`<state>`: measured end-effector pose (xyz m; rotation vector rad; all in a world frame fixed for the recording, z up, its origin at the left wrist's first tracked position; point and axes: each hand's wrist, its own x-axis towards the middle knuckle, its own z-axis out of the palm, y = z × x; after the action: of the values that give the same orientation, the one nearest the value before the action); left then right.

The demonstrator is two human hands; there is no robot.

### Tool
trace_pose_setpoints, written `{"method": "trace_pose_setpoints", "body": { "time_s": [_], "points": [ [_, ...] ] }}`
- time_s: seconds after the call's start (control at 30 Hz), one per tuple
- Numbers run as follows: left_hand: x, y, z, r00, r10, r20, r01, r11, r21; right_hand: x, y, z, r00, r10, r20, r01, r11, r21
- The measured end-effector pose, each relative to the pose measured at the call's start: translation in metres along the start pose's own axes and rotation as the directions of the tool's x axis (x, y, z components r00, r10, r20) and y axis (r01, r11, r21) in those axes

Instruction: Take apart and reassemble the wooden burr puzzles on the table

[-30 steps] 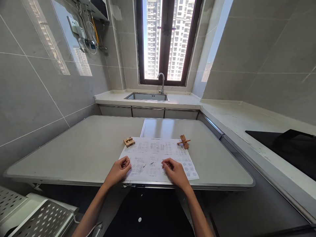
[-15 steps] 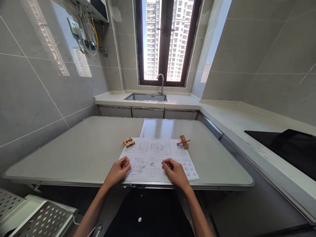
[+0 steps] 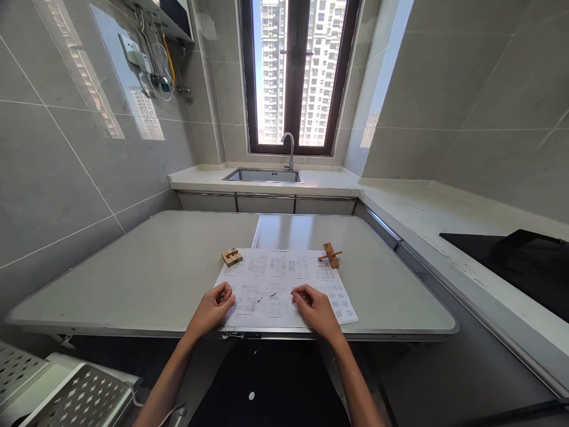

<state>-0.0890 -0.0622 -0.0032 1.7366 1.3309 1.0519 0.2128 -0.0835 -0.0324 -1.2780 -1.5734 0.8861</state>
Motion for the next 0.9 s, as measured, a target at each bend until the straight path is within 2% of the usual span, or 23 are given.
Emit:
{"method": "trace_pose_setpoints", "body": {
  "time_s": [0.9],
  "points": [
    [0.0009,-0.0015,0.0008,1.0,0.006,-0.013,-0.006,1.0,-0.007,-0.0012,-0.0022,-0.0013,1.0,-0.006,-0.005,0.006,1.0,0.0]
  ]
}}
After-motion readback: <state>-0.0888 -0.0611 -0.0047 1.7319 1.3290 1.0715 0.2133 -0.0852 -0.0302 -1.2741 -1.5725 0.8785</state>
